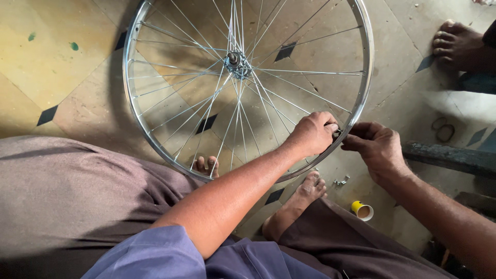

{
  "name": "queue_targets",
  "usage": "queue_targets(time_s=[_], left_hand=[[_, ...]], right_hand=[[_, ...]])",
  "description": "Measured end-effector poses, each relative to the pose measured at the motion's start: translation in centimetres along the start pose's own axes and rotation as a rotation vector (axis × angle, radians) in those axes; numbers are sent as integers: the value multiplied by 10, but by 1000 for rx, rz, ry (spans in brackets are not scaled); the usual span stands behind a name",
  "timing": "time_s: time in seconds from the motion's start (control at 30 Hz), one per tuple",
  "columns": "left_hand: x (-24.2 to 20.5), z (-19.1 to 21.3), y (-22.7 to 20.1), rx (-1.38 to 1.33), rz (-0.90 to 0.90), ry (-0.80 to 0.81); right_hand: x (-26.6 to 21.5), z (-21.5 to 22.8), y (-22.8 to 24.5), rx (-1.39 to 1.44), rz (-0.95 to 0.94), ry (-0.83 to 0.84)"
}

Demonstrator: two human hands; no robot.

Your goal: The person assembles a bicycle wheel by inserting spokes into the hub and rim, then securing them with nipples. The person works on the floor in a workshop environment, handling the wheel and spokes by hand.

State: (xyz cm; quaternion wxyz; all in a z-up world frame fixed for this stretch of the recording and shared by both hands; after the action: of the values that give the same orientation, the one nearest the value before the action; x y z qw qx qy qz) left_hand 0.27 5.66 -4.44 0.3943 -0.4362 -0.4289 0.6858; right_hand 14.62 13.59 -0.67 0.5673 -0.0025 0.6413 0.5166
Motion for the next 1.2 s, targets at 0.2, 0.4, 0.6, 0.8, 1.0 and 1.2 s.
queue_targets(time_s=[0.2, 0.4, 0.6, 0.8, 1.0, 1.2], left_hand=[[-1, 7, -7, 50, -6, 0], [-3, 3, -3, -18, 90, 66], [0, 5, -5, 34, 36, 30], [-4, -13, -4, 151, -10, 159], [-1, -13, 0, 198, -34, 168], [3, -9, 1, 259, 1, 167]], right_hand=[[-8, -6, 10, 78, -5, 15], [-15, -9, 7, 141, -108, 27], [-22, -7, 11, 266, -149, 8], [-16, -6, 8, 304, -225, 64], [-10, -8, -4, 295, -257, 79], [5, 3, -1, 118, -97, 86]])
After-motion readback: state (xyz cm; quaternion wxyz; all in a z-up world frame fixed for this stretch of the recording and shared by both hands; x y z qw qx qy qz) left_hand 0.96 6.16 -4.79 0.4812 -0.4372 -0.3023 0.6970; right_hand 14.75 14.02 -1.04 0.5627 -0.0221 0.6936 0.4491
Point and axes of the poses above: each hand's wrist, its own x-axis towards the middle knuckle, its own z-axis out of the back of the hand, y = z × x, the point moved 8 cm from there along x, towards the middle knuckle, and after that the axes turned 9 degrees about -z, right-handed, at the moved point
